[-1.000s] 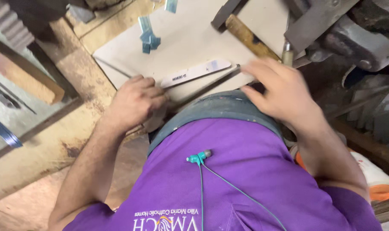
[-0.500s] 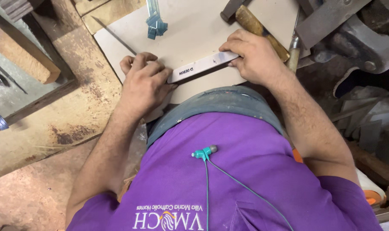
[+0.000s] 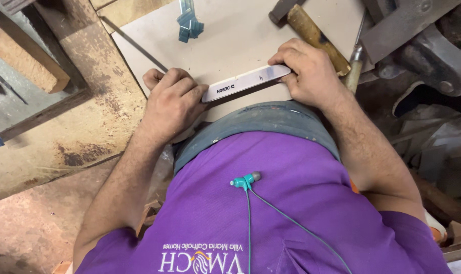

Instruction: The person uses a manual guillotine shear to cut a long metal strip into smaller segments. They repeatedly position the strip against a guide, pull the lever to cut, and remove the finished pieces. The person occasionally uses a hammer to adjust the metal strip or the machine components.

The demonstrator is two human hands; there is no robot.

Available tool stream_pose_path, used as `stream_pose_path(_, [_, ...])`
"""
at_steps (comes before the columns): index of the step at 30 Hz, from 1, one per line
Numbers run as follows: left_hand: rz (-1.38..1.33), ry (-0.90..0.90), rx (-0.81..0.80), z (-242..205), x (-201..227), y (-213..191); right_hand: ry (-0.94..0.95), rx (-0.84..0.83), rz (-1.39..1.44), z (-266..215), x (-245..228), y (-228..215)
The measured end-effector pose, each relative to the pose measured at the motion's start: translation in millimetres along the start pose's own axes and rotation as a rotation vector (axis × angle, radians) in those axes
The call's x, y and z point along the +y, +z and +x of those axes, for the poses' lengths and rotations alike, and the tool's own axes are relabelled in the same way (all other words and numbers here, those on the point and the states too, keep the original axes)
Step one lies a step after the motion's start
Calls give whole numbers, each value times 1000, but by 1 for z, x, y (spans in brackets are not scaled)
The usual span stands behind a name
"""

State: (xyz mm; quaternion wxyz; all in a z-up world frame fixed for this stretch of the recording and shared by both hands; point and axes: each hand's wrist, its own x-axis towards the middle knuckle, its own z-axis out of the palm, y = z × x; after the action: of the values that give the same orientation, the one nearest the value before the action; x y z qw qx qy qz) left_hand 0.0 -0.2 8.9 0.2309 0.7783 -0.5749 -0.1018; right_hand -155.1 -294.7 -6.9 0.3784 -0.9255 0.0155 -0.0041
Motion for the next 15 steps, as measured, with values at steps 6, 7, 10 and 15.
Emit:
stream_pose_path(6, [-32, 4, -39, -8, -11, 1, -5, 25, 30, 0, -1, 3])
stream_pose_path(7, [-15, 3, -26, -7, -14, 4, -3, 19, 22, 0, 0, 3])
stream_pose_path(10, [55, 16, 28, -9, -22, 9, -12, 16, -10, -1, 0, 4])
stream_pose_path(15, [139, 63, 59, -18, -37, 11, -35, 18, -14, 0, 1, 5])
